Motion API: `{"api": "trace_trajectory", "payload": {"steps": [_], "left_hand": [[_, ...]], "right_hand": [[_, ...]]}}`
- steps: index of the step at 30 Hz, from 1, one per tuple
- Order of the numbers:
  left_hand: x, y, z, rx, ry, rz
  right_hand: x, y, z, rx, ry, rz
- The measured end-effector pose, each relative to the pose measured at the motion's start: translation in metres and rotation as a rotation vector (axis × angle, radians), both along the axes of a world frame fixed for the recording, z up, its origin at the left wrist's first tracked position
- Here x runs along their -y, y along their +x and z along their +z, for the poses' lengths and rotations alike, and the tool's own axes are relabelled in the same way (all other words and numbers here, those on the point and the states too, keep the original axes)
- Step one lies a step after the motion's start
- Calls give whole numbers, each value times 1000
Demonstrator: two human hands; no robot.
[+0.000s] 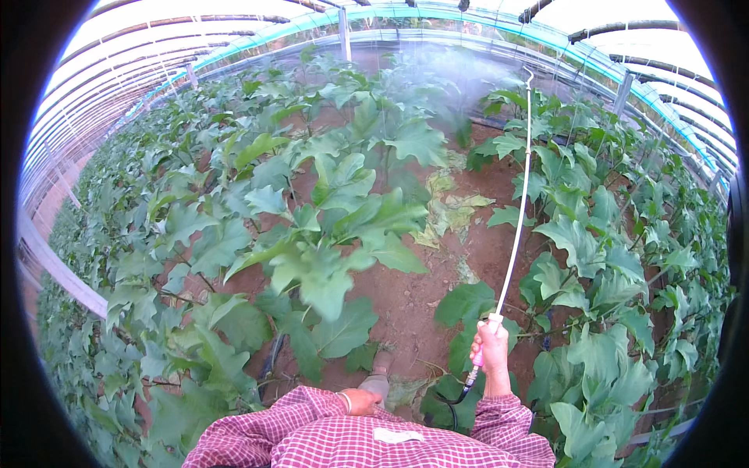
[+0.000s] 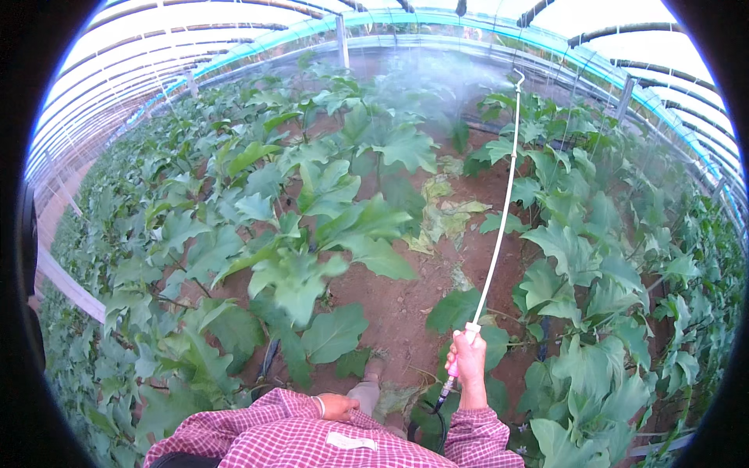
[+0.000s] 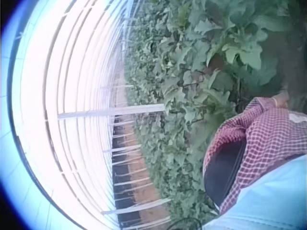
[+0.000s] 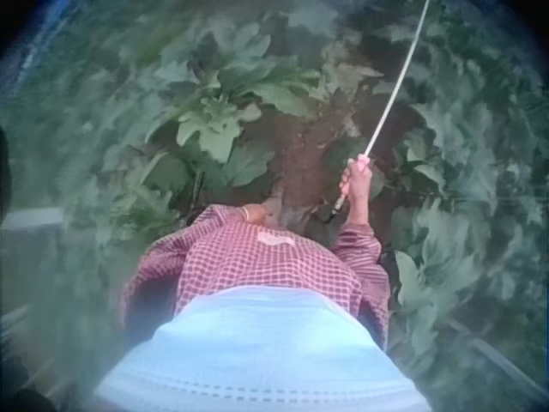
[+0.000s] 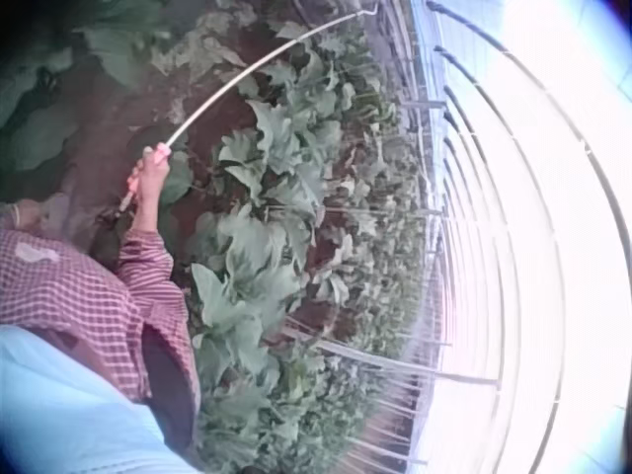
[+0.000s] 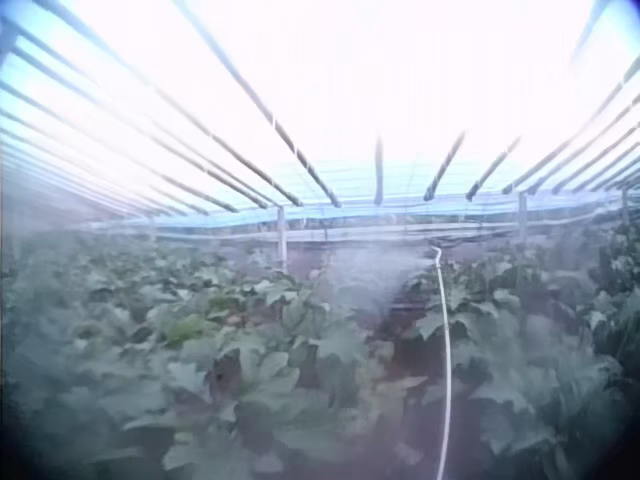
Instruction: The person walks through a greenhouse and sprays a mist onto rows of large-leafed plants using a handheld wand connected to a backpack sprayer. The person moves steadily along the rows, directing the spray at the foliage.
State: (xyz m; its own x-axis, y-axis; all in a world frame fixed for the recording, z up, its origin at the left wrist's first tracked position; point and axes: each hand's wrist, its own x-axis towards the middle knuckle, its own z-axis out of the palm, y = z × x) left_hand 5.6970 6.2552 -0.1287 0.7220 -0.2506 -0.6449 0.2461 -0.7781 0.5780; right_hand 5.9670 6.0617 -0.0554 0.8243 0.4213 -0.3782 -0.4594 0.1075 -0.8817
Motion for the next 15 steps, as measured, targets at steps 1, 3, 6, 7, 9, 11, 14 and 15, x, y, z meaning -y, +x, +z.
{"api": "trace_trajectory", "payload": {"steps": [1,3,6,7,9,11,14,15], "left_hand": [[8,-12,3,-6,3,-8],[19,-35,11,-18,10,-5],[30,-71,10,41,86,32],[32,-81,8,45,86,31],[38,-102,5,53,78,30],[44,-122,7,51,72,40],[52,-152,11,67,84,23],[55,-165,13,73,92,15]], "right_hand": [[10,-11,0,5,6,-3],[26,-31,-4,-4,-2,-5],[43,-65,-8,-68,-19,3],[48,-77,-10,-99,-29,6],[57,-103,-27,-146,-14,17],[65,-132,-35,-175,-22,67],[79,-181,-49,-251,-92,92],[83,-198,-58,-277,-116,119]]}}
